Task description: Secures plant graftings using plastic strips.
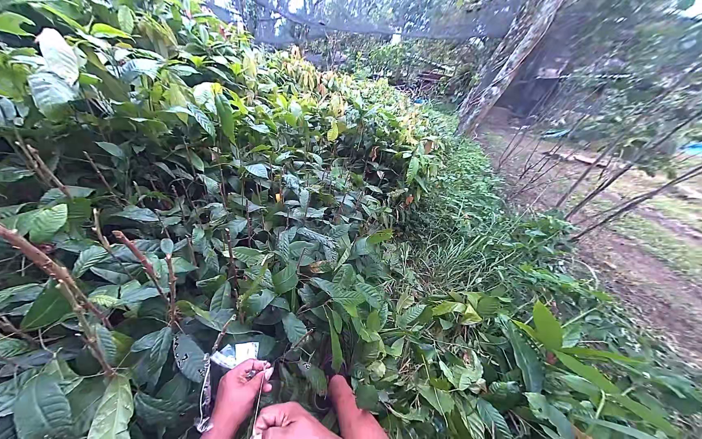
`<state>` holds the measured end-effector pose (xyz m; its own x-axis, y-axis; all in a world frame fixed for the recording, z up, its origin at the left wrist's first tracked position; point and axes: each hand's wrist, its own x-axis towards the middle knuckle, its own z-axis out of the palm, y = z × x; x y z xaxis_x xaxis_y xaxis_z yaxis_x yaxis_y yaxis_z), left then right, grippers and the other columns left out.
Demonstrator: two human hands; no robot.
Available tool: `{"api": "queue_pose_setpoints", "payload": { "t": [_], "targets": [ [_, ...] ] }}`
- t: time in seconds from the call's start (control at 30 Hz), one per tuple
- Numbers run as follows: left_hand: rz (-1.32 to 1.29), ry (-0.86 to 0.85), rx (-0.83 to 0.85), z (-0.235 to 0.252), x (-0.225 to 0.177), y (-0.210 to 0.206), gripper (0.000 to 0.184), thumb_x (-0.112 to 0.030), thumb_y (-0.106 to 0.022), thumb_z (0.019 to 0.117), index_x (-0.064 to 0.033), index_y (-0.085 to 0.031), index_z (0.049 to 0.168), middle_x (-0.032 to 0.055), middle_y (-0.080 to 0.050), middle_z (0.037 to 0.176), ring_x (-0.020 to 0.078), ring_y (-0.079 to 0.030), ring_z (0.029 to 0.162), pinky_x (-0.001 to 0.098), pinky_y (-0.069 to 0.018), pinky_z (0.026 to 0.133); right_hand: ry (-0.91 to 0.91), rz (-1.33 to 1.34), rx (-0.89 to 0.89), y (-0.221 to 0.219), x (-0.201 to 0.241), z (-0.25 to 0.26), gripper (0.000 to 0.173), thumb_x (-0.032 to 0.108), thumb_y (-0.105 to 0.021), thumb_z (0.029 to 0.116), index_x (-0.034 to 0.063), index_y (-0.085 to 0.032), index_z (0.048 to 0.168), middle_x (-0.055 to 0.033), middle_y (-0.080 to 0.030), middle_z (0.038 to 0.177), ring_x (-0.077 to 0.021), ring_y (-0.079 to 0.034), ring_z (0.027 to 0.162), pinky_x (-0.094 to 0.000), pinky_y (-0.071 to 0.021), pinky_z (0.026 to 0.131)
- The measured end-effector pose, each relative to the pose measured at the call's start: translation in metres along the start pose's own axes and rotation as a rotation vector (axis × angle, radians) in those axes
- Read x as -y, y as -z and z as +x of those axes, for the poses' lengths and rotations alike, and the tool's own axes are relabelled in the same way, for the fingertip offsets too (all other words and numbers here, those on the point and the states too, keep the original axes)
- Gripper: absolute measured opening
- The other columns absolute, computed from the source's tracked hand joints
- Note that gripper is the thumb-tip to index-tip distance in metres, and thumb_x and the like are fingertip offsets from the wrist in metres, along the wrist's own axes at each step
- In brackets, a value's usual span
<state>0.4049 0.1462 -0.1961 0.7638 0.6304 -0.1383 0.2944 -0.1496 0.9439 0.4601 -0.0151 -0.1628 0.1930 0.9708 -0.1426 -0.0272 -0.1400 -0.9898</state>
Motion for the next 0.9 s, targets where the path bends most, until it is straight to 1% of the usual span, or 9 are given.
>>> {"api": "queue_pose_setpoints", "payload": {
  "t": [0.1,0.2,0.27,0.4,0.57,0.67,0.73,0.8,0.9],
  "targets": [
    [0.343,0.022,0.146,-0.008,-0.022,0.019,0.032,-0.012,-0.069,0.0972,-0.0079,-0.068,0.129,0.0125,-0.074,0.111,0.023,-0.074,0.092,0.0434,-0.06,0.09,-0.043,-0.404,0.007,0.012,0.003,-0.01,0.027,0.017,-0.059,0.1032,-0.0048,-0.069,0.116,-0.0209,-0.071,0.109,-0.0305,-0.07,0.099,-0.0498,-0.0545,0.094],
    [0.432,-0.039,0.251,-0.052,-0.058,0.036,0.064,-0.012,-0.071,0.0946,-0.0138,-0.046,0.154,0.0155,-0.068,0.131,0.0307,-0.073,0.105,0.0517,-0.0581,0.095,-0.141,-0.546,-0.032,0.013,0.006,-0.04,0.035,0.023,-0.063,0.1016,0.0025,-0.066,0.13,-0.0189,-0.072,0.115,-0.0329,-0.07,0.105,-0.0548,-0.0537,0.098],
    [0.193,-0.204,0.268,-0.089,-0.066,0.038,0.056,-0.008,-0.073,0.0913,-0.0056,-0.055,0.144,0.0138,-0.067,0.132,0.0244,-0.074,0.1,0.044,-0.0627,0.087,-0.068,-0.477,-0.132,0.015,0.017,-0.065,0.029,0.018,-0.065,0.0996,-0.0005,-0.071,0.121,-0.0188,-0.073,0.11,-0.0304,-0.071,0.1,-0.051,-0.0562,0.095],
    [-0.186,-0.391,0.408,-0.128,-0.057,0.023,0.025,-0.01,-0.072,0.0931,0.0054,-0.066,0.112,0.0108,-0.071,0.109,0.0129,-0.071,0.094,0.0334,-0.0614,0.083,0.031,-0.099,-0.368,0.013,0.035,-0.097,0.018,0.01,-0.062,0.0988,-0.0027,-0.071,0.108,-0.0084,-0.071,0.093,-0.0128,-0.067,0.083,-0.0332,-0.0577,0.08],
    [0.025,-0.493,0.423,-0.15,-0.054,0.004,0.022,-0.012,-0.073,0.0932,0.0055,-0.07,0.107,0.014,-0.074,0.104,0.0168,-0.073,0.095,0.0368,-0.06,0.089,-0.014,0.125,-0.526,-0.02,0.049,-0.1,0.023,0.011,-0.069,0.0939,-0.0028,-0.068,0.112,-0.0064,-0.068,0.092,-0.0115,-0.066,0.079,-0.0301,-0.0586,0.074],
    [0.073,-0.551,0.431,-0.159,-0.05,0.0,0.016,-0.01,-0.074,0.0917,0.0037,-0.074,0.099,0.0138,-0.076,0.1,0.0179,-0.073,0.097,0.0398,-0.058,0.093,0.01,0.133,-0.64,-0.035,0.036,-0.094,0.011,0.011,-0.07,0.0925,0.0025,-0.076,0.096,-0.0042,-0.07,0.092,-0.0104,-0.065,0.085,-0.0288,-0.056,0.078],
    [-0.191,-0.516,0.421,-0.163,-0.04,-0.004,0.013,-0.01,-0.072,0.0926,0.0017,-0.075,0.097,0.0083,-0.076,0.096,0.0105,-0.071,0.093,0.0322,-0.0578,0.09,0.034,0.093,-0.689,-0.044,0.032,-0.095,0.015,0.009,-0.066,0.0951,0.0037,-0.079,0.1,-0.0041,-0.071,0.097,-0.0093,-0.066,0.093,-0.0287,-0.0552,0.085],
    [-0.618,-0.35,0.383,-0.171,-0.031,-0.015,0.019,-0.024,-0.069,0.0975,-0.0108,-0.076,0.109,0.0003,-0.076,0.101,0.0064,-0.07,0.091,0.027,-0.058,0.084,0.148,0.114,-0.745,-0.055,0.026,-0.097,0.017,0.005,-0.062,0.0964,0.0016,-0.078,0.103,-0.005,-0.071,0.102,-0.0081,-0.065,0.098,-0.0269,-0.0548,0.09],
    [-1.146,0.036,0.184,-0.172,-0.046,-0.022,0.026,-0.021,-0.057,0.1041,-0.0074,-0.067,0.124,0.0128,-0.075,0.108,0.0208,-0.075,0.088,0.0332,-0.0627,0.073,0.368,0.383,-0.79,-0.055,0.018,-0.099,0.022,0.004,-0.048,0.1033,0.0062,-0.07,0.105,-0.0005,-0.069,0.102,-0.0068,-0.066,0.084,-0.025,-0.0586,0.076]
  ]
}}
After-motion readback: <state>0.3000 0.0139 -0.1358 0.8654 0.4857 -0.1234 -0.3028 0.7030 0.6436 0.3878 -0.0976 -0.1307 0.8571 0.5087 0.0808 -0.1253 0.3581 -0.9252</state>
